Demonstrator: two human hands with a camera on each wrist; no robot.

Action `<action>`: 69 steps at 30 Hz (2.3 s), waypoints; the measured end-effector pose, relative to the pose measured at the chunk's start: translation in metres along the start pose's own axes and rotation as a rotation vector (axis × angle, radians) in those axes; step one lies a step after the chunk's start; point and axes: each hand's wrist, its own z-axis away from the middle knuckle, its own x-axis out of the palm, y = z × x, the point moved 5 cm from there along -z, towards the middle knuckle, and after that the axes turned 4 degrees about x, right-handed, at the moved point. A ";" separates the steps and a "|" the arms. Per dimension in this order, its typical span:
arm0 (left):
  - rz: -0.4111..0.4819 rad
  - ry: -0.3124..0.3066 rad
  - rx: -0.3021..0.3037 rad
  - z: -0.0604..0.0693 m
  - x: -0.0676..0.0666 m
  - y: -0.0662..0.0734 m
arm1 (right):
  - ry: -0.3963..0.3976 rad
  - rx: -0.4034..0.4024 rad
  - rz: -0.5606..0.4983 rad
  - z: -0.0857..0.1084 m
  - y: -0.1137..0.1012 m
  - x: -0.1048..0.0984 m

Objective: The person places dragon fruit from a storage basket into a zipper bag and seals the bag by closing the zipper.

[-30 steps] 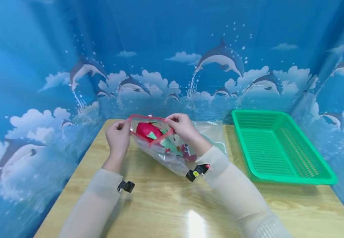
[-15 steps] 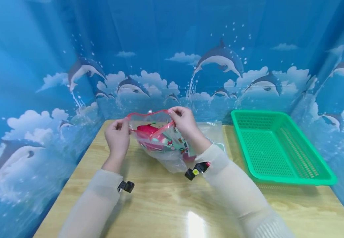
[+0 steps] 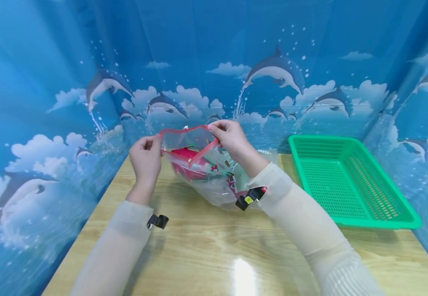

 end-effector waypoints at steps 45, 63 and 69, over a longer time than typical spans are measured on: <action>-0.184 -0.433 -0.185 0.009 0.020 -0.043 | -0.188 0.215 0.167 -0.016 0.044 0.014; -0.222 -0.417 -0.161 0.034 0.024 -0.037 | -0.284 0.158 0.561 -0.015 0.041 0.010; -0.255 -0.434 -0.123 0.036 0.026 -0.035 | -0.209 0.153 0.677 -0.029 0.039 0.009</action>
